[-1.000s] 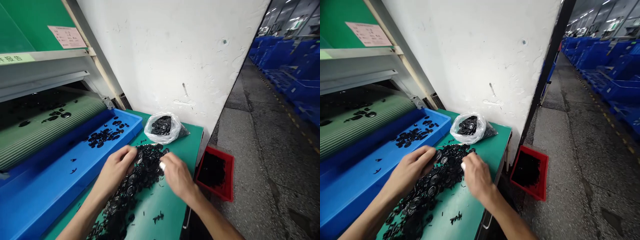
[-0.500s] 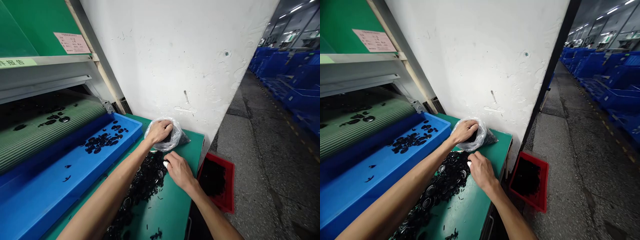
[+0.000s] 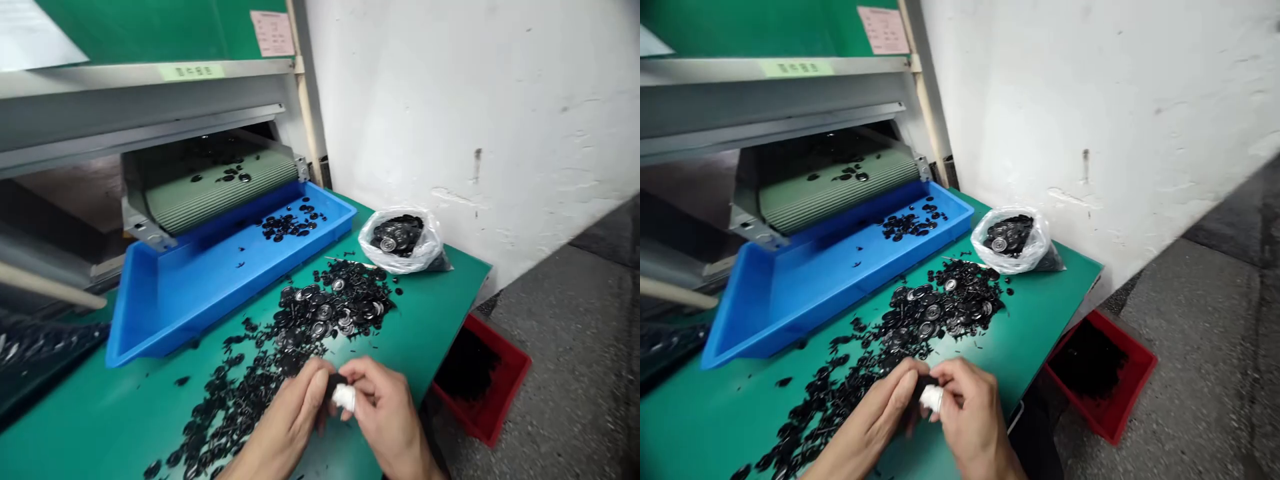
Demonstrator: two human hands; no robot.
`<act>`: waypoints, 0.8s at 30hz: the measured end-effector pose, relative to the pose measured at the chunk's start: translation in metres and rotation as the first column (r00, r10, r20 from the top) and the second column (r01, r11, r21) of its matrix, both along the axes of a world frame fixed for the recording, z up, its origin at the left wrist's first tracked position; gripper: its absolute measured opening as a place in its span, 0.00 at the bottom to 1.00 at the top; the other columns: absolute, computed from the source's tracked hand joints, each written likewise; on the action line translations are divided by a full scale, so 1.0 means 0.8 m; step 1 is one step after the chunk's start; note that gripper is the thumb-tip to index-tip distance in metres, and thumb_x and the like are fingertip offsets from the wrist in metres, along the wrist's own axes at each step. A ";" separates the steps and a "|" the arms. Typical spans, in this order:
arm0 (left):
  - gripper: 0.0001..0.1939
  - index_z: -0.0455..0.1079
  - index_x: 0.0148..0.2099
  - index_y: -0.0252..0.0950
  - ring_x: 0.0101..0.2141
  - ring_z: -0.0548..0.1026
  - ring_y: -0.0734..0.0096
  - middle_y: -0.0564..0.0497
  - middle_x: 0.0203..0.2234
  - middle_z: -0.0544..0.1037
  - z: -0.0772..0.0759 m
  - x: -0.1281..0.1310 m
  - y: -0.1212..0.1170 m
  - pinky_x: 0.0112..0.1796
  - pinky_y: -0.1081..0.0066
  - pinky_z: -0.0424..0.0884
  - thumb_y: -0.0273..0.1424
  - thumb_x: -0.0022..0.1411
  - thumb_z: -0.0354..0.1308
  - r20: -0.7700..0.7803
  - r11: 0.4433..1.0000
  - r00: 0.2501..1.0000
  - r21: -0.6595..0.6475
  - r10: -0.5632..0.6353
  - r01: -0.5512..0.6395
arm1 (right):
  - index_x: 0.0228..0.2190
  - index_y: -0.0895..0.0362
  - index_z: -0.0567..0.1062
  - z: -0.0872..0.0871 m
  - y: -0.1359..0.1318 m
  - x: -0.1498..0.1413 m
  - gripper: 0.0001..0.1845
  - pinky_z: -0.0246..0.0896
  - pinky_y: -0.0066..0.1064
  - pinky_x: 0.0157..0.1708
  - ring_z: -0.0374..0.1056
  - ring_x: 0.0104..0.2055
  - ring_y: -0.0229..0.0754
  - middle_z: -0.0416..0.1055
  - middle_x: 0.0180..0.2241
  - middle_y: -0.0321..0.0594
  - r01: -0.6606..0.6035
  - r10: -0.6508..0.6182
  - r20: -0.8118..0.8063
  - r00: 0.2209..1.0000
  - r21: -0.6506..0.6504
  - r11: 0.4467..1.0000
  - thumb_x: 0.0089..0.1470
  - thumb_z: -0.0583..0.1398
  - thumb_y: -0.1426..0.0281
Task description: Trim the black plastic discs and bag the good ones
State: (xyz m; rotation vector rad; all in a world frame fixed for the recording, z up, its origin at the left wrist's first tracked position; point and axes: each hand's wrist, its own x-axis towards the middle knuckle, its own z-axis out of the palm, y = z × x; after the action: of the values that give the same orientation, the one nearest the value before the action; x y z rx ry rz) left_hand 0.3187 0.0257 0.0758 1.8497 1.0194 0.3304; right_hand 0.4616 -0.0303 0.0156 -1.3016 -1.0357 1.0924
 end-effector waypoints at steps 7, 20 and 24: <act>0.17 0.56 0.28 0.42 0.16 0.54 0.73 0.60 0.15 0.59 -0.037 -0.081 -0.026 0.21 0.68 0.48 0.39 0.70 0.41 -0.171 0.998 0.983 0.002 -0.062 0.064 | 0.29 0.54 0.70 0.024 -0.014 -0.044 0.14 0.62 0.23 0.28 0.69 0.28 0.36 0.71 0.27 0.33 -0.339 0.402 0.390 0.828 -0.221 0.914 0.41 0.53 0.82; 0.17 0.65 0.45 0.43 0.18 0.61 0.70 0.61 0.15 0.61 -0.039 -0.125 -0.057 0.23 0.70 0.52 0.46 0.69 0.40 0.065 0.932 0.936 -0.136 0.347 -0.336 | 0.27 0.56 0.73 0.021 -0.003 -0.109 0.08 0.56 0.22 0.24 0.66 0.25 0.34 0.69 0.22 0.30 -0.352 0.390 0.149 0.909 -0.226 0.908 0.47 0.57 0.80; 0.18 0.63 0.50 0.42 0.18 0.62 0.71 0.61 0.15 0.64 -0.040 -0.136 -0.042 0.23 0.72 0.56 0.48 0.68 0.43 0.081 0.889 0.907 -0.253 0.413 -0.382 | 0.34 0.56 0.76 0.021 0.016 -0.102 0.12 0.59 0.26 0.29 0.69 0.30 0.37 0.73 0.28 0.35 -0.307 0.307 0.431 0.849 -0.072 0.949 0.58 0.52 0.77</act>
State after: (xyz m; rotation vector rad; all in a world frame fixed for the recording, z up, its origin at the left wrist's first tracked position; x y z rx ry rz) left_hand 0.2101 -0.0082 0.0438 1.3816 1.2867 0.5472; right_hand 0.3800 -0.0173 0.0323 -1.4519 -1.6278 1.0527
